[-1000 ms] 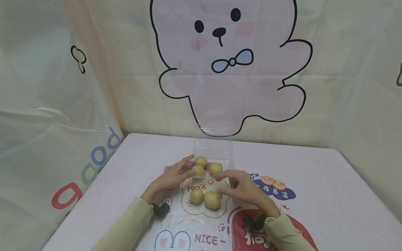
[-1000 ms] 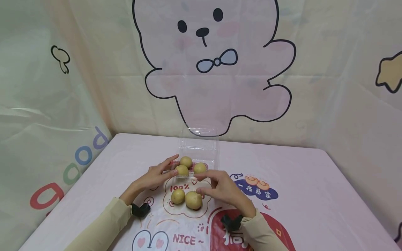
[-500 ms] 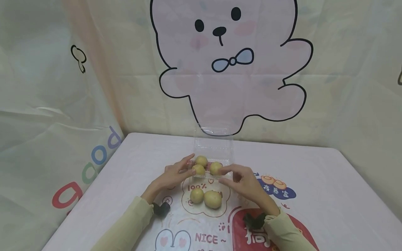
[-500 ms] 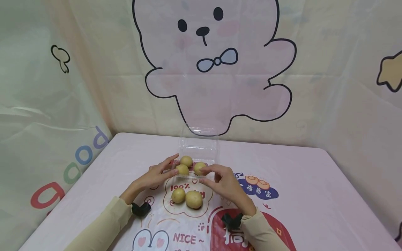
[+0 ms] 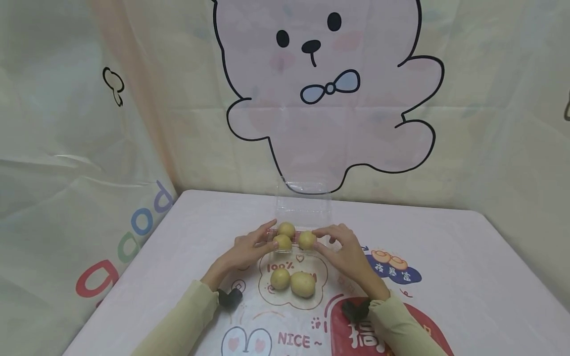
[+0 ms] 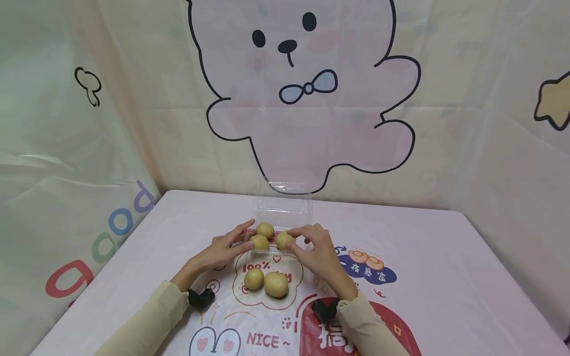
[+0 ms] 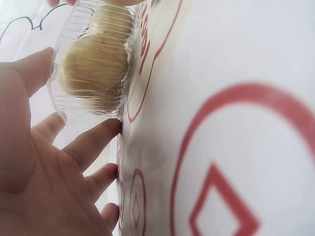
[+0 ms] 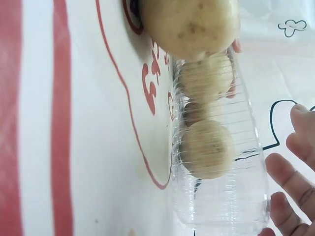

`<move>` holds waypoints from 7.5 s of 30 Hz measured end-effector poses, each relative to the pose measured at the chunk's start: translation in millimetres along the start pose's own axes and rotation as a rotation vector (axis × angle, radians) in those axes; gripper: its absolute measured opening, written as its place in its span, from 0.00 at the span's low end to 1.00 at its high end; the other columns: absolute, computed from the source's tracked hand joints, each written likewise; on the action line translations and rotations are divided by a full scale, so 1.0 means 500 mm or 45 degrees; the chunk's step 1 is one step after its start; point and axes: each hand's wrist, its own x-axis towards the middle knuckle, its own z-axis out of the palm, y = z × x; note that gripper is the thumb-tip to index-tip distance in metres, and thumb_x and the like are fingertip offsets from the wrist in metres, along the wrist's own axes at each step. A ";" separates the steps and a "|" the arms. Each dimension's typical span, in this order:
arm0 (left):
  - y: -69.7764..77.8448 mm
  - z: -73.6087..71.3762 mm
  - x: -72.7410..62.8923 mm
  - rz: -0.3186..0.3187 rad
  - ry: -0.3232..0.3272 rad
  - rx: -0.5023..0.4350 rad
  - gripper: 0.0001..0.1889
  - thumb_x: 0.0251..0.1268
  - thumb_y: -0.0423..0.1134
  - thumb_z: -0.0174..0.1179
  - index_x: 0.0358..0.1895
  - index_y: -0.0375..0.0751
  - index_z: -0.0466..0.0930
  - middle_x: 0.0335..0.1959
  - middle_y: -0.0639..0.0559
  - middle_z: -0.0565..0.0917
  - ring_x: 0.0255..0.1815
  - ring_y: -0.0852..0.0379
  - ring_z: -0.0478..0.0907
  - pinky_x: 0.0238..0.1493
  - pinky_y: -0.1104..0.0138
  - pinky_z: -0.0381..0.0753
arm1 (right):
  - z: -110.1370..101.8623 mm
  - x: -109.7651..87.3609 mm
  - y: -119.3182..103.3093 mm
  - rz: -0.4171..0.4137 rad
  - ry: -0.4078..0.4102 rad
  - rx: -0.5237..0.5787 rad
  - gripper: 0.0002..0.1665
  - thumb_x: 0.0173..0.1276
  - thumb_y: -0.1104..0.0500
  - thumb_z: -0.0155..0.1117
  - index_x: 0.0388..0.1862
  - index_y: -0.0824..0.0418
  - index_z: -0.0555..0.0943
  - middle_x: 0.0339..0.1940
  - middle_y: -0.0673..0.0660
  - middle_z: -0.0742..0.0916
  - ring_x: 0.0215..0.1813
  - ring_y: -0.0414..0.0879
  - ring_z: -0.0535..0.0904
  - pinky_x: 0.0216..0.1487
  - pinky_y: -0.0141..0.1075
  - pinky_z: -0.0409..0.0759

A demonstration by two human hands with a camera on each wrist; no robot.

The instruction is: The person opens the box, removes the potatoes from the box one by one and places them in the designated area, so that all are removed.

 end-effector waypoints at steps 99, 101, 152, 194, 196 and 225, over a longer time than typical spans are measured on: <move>0.000 -0.002 0.000 0.028 -0.014 0.002 0.36 0.74 0.65 0.52 0.81 0.71 0.51 0.73 0.46 0.75 0.78 0.39 0.66 0.78 0.30 0.37 | 0.024 0.082 0.030 0.320 -0.530 -0.212 0.30 0.61 0.45 0.77 0.60 0.54 0.85 0.46 0.54 0.92 0.49 0.49 0.76 0.46 0.44 0.64; 0.000 -0.002 0.000 0.029 -0.013 0.000 0.36 0.74 0.64 0.52 0.81 0.71 0.51 0.73 0.46 0.75 0.78 0.39 0.66 0.78 0.30 0.37 | 0.023 0.081 0.030 0.324 -0.531 -0.202 0.30 0.61 0.45 0.77 0.61 0.53 0.85 0.47 0.54 0.92 0.49 0.49 0.76 0.47 0.44 0.65; 0.000 -0.002 0.002 0.036 -0.011 0.004 0.37 0.75 0.63 0.51 0.82 0.66 0.51 0.73 0.46 0.75 0.81 0.39 0.59 0.79 0.33 0.37 | 0.025 0.049 0.038 0.246 -0.310 -0.022 0.30 0.59 0.48 0.80 0.61 0.52 0.85 0.49 0.51 0.90 0.47 0.48 0.77 0.51 0.43 0.64; 0.004 0.000 -0.001 -0.016 -0.021 -0.029 0.38 0.73 0.65 0.53 0.82 0.69 0.50 0.75 0.49 0.72 0.83 0.40 0.57 0.80 0.34 0.33 | -0.041 -0.030 0.009 0.153 -0.091 0.050 0.29 0.61 0.53 0.79 0.63 0.48 0.84 0.38 0.45 0.87 0.35 0.44 0.78 0.39 0.39 0.77; 0.003 0.000 -0.001 -0.011 -0.019 -0.028 0.38 0.73 0.64 0.53 0.82 0.69 0.50 0.75 0.48 0.73 0.83 0.40 0.56 0.80 0.35 0.34 | -0.044 -0.035 0.008 0.158 -0.112 0.052 0.30 0.61 0.52 0.79 0.63 0.48 0.84 0.35 0.44 0.86 0.33 0.41 0.76 0.37 0.38 0.77; 0.005 -0.001 -0.004 -0.008 -0.005 -0.010 0.37 0.73 0.65 0.53 0.81 0.71 0.51 0.74 0.49 0.74 0.83 0.40 0.57 0.80 0.34 0.35 | -0.070 -0.076 0.001 0.057 -0.276 0.192 0.26 0.62 0.57 0.78 0.60 0.55 0.85 0.24 0.46 0.80 0.26 0.35 0.71 0.24 0.29 0.72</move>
